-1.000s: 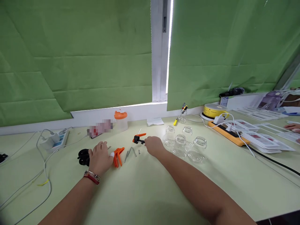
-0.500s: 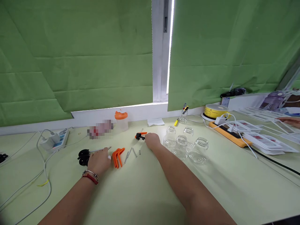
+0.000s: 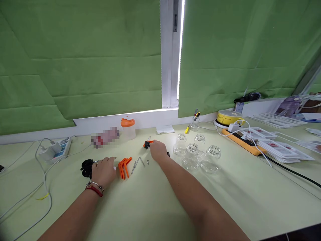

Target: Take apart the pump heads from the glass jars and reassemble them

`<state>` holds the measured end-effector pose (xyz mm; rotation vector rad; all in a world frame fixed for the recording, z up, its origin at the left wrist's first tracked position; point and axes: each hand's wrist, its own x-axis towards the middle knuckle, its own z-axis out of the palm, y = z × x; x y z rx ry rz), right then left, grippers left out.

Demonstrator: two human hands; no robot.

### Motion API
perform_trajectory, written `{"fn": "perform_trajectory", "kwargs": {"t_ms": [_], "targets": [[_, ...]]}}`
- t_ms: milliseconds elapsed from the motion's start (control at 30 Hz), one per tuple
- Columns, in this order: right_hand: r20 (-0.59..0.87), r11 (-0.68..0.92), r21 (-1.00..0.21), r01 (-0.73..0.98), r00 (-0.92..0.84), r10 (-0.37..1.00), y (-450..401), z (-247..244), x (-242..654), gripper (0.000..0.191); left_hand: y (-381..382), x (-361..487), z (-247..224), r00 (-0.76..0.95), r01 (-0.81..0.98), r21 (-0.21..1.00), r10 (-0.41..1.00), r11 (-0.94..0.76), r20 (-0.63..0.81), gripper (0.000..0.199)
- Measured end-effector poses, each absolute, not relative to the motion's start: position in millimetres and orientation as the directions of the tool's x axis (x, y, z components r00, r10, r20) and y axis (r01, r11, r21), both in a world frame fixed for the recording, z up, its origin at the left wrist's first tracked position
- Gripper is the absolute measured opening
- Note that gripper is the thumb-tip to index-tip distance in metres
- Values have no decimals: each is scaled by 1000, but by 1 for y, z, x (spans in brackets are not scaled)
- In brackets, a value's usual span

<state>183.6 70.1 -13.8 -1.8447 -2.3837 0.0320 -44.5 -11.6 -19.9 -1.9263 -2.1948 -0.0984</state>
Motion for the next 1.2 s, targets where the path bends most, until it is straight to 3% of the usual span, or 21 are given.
{"fn": "perform_trajectory", "kwargs": {"t_ms": [100,300,533,867,1200], "targets": [[122,327,-158,932,-311,943,47,-11,159,25,-13,-44,-17,-164,976,-95,951,194,261,34],[48,455,-302,838,-464,885,-2,-16,114,32,-10,-54,-16,-284,945,-84,923,315,260,30],[-30,350,-363,864,-387,922,-6,-18,108,17,-4,-64,-22,-277,951,-87,944,295,181,28],[-68,321,-425,846,-384,921,-10,-17,106,8,-4,-67,-22,-232,968,-71,966,241,114,31],[-111,222,-495,840,-315,943,-11,-15,103,9,-13,-54,-7,-185,979,-52,963,199,198,35]]}}
